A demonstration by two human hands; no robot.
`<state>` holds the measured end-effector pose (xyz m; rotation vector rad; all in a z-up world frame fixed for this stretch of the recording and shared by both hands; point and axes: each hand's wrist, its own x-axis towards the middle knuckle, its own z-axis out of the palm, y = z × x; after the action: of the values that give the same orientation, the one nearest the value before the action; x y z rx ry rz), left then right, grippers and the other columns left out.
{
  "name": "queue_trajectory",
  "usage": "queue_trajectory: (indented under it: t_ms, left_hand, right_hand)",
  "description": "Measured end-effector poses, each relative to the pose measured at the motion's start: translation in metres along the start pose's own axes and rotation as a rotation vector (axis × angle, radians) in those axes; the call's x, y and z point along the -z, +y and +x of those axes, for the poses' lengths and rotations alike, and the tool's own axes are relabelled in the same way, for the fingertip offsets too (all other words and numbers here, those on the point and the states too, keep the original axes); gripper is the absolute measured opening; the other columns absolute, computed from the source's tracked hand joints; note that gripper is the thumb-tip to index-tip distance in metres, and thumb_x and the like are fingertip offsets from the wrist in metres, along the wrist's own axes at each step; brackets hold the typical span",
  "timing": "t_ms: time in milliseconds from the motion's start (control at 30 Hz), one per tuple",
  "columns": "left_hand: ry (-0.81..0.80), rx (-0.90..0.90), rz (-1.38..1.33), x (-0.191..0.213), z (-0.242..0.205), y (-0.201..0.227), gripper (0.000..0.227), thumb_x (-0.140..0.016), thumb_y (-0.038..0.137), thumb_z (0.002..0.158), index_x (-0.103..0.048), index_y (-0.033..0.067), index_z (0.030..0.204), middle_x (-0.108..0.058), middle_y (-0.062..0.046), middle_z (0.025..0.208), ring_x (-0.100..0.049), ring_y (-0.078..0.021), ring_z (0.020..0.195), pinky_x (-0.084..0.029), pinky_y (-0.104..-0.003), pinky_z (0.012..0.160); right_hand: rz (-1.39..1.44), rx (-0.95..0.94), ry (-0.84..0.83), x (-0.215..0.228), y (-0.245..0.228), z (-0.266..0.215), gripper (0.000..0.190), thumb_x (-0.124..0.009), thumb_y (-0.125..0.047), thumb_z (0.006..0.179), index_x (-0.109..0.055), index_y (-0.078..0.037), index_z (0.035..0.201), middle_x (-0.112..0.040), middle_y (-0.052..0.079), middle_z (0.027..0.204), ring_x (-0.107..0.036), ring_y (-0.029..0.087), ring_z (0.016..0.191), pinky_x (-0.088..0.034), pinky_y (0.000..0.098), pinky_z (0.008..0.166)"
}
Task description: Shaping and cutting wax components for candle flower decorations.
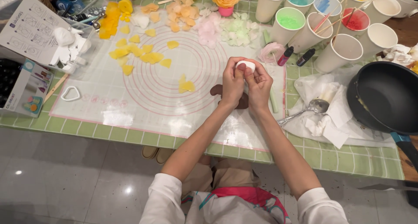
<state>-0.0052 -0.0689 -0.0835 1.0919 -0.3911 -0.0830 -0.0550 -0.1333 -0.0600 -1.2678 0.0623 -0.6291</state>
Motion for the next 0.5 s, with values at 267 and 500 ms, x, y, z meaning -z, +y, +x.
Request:
queue_trajectory:
  t_ms: [267,500]
  left_hand:
    - [-0.042,0.065,-0.015,0.01,0.01,0.001,0.02,-0.053,0.019,0.11,-0.06,0.0029,0.12,-0.064,-0.004,0.098,-0.056,-0.0097,0.088,-0.049,-0.026,0.077]
    - [0.098,-0.091,0.45,0.021,0.017,0.058,0.035,-0.068,0.026,0.097,-0.059,0.0107,0.127,-0.065,-0.006,0.096,-0.063,-0.0146,0.082,-0.052,-0.029,0.072]
  right_hand:
    - [0.005,-0.041,-0.026,0.0,-0.004,0.003,0.033,-0.063,-0.012,0.106,-0.062,0.006,0.133,-0.073,0.01,0.114,-0.068,0.012,0.101,-0.055,0.0263,0.091]
    - [0.287,-0.278,-0.231,0.006,-0.011,0.012,0.045,-0.051,-0.021,0.107,-0.05,0.001,0.146,-0.066,0.009,0.132,-0.066,0.014,0.118,-0.054,0.0311,0.099]
